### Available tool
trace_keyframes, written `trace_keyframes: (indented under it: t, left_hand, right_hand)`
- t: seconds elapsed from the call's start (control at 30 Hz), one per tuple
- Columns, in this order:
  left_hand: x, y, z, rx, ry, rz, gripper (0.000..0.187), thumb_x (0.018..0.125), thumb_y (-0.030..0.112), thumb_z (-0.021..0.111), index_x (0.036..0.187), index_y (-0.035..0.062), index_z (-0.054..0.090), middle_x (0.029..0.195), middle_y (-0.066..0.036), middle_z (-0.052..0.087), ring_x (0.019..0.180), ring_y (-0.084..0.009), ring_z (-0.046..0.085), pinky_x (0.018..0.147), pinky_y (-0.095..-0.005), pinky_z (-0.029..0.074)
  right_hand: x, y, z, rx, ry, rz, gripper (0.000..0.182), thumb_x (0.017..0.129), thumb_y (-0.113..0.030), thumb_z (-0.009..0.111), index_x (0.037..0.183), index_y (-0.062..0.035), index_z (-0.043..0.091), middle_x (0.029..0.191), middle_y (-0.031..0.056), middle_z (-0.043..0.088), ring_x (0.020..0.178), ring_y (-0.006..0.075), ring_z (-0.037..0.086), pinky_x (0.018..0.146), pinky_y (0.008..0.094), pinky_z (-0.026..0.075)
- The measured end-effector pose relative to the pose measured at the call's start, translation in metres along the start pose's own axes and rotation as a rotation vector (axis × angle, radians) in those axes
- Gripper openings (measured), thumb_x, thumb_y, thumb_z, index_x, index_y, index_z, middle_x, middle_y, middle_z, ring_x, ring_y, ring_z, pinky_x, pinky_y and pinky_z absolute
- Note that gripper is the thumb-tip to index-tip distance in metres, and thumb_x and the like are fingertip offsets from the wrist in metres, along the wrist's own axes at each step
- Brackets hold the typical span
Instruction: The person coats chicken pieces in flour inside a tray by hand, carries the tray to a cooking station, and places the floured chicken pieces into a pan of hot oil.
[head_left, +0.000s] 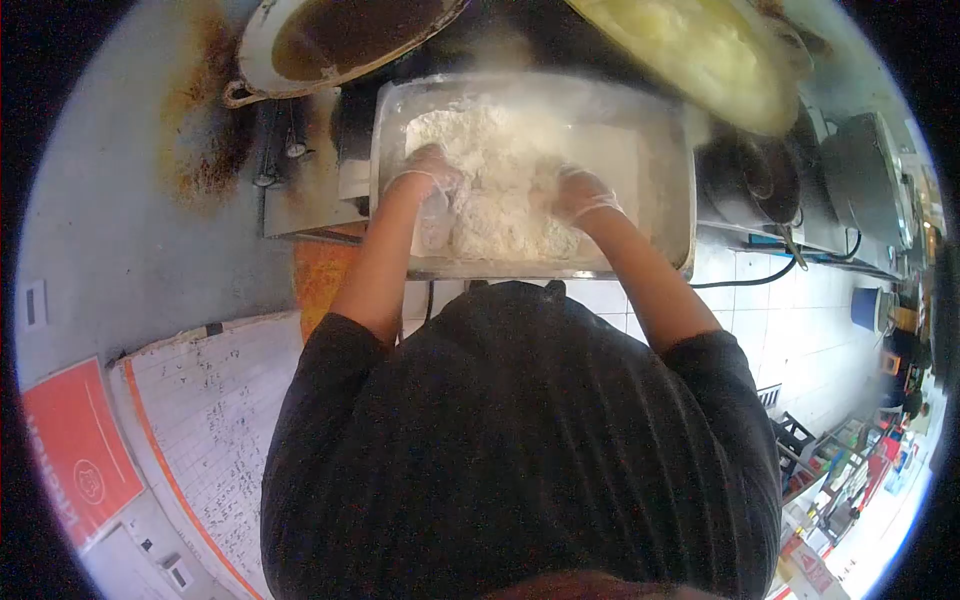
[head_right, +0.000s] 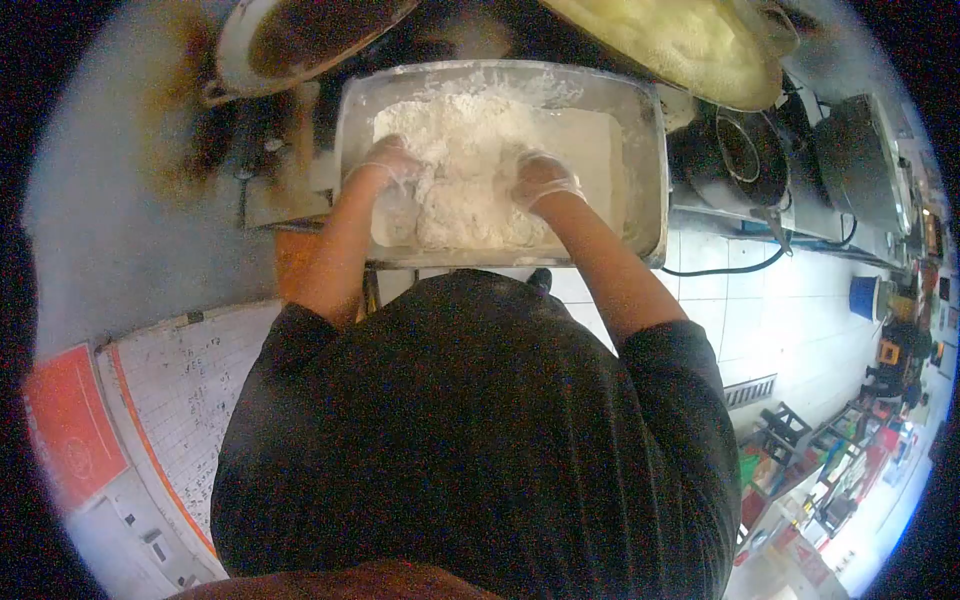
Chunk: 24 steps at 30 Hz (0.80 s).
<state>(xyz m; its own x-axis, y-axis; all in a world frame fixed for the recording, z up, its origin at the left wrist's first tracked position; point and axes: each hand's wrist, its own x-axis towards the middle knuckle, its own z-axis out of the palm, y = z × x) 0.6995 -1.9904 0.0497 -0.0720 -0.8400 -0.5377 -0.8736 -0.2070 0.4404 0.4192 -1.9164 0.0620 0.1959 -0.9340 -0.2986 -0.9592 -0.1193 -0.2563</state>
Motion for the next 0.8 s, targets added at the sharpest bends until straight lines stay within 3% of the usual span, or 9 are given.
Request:
trace_keyframes:
  t: [0.07,0.17,0.23,0.37,0.43,0.47,0.63,0.7,0.8]
  left_hand:
    - [0.013,-0.013,-0.002,0.122,-0.071,-0.040,0.062,0.063,0.031,0.083,0.111,-0.0029,0.064,0.102,-0.023,0.068,0.091,-0.0308,0.067,0.078,-0.0414,0.054]
    - [0.022,-0.035,-0.004,0.050,-0.078,0.405,0.043,0.068,0.025,0.080,0.099,-0.0012,0.067,0.091,-0.017,0.068,0.078,-0.0265,0.065,0.067,-0.0395,0.053]
    - [-0.015,-0.004,-0.025,-0.529,-0.010,0.048,0.034,0.071,0.022,0.080,0.090,-0.0012,0.065,0.081,-0.011,0.065,0.068,-0.0211,0.060,0.058,-0.0361,0.049]
    - [-0.010,0.005,-0.002,-0.103,0.158,0.414,0.036,0.069,0.023,0.082,0.086,-0.0018,0.062,0.078,-0.010,0.063,0.067,-0.0191,0.058,0.058,-0.0327,0.049]
    - [-0.023,0.036,0.003,-0.563,-0.023,0.277,0.040,0.068,0.024,0.084,0.087,-0.0037,0.062,0.080,-0.012,0.065,0.073,-0.0213,0.062,0.064,-0.0341,0.052]
    - [-0.013,0.037,0.017,-0.484,0.160,0.336,0.044,0.067,0.025,0.084,0.091,-0.0045,0.063,0.082,-0.013,0.067,0.079,-0.0242,0.064,0.070,-0.0351,0.053]
    - [-0.037,0.057,-0.001,-0.195,0.368,0.389,0.045,0.070,0.024,0.083,0.099,-0.0051,0.065,0.086,-0.011,0.069,0.079,-0.0206,0.064,0.070,-0.0343,0.053]
    - [-0.044,0.060,0.001,-0.770,0.011,0.457,0.037,0.070,0.018,0.082,0.095,-0.0028,0.065,0.084,-0.008,0.068,0.073,-0.0160,0.063,0.064,-0.0318,0.052]
    - [-0.045,0.073,0.013,-0.769,0.026,0.342,0.038,0.073,0.008,0.081,0.102,-0.0066,0.060,0.086,-0.010,0.067,0.073,-0.0161,0.064,0.062,-0.0298,0.052]
  right_hand:
    - [-0.004,-0.004,0.000,-0.051,-0.025,0.002,0.029,0.088,-0.024,0.056,0.101,-0.0009,0.068,0.106,0.0242,0.067,0.100,0.0358,0.066,0.085,0.0432,0.053]
    - [-0.016,-0.010,-0.022,-0.126,-0.108,0.065,0.024,0.089,-0.013,0.050,0.103,-0.0019,0.067,0.106,0.0233,0.067,0.102,0.0353,0.066,0.085,0.0446,0.053]
    - [-0.020,-0.003,-0.023,-0.043,0.007,0.106,0.023,0.089,-0.012,0.051,0.102,-0.0017,0.067,0.104,0.0233,0.067,0.099,0.0363,0.066,0.084,0.0451,0.054]
    - [-0.033,-0.035,-0.048,-0.050,0.084,0.106,0.022,0.088,-0.011,0.051,0.099,-0.0013,0.066,0.101,0.0243,0.067,0.095,0.0369,0.067,0.081,0.0456,0.055]
    - [-0.028,-0.054,-0.056,0.083,0.268,-0.070,0.021,0.088,-0.009,0.051,0.099,-0.0004,0.066,0.098,0.0252,0.067,0.092,0.0371,0.068,0.079,0.0444,0.055]
    - [-0.033,-0.064,-0.074,0.112,0.105,0.088,0.022,0.087,-0.008,0.050,0.098,0.0003,0.066,0.097,0.0256,0.067,0.091,0.0380,0.067,0.078,0.0433,0.055]
    - [-0.039,-0.045,-0.062,0.114,0.234,0.088,0.023,0.085,-0.009,0.051,0.101,0.0016,0.063,0.098,0.0265,0.066,0.092,0.0396,0.065,0.082,0.0445,0.053]
    - [-0.044,-0.045,-0.069,0.144,0.278,0.050,0.026,0.084,-0.011,0.052,0.104,0.0024,0.062,0.099,0.0269,0.065,0.093,0.0402,0.064,0.084,0.0462,0.051]
    - [-0.046,-0.043,-0.086,0.253,0.279,-0.008,0.024,0.086,-0.017,0.054,0.100,0.0009,0.063,0.099,0.0269,0.065,0.095,0.0402,0.064,0.085,0.0464,0.050]
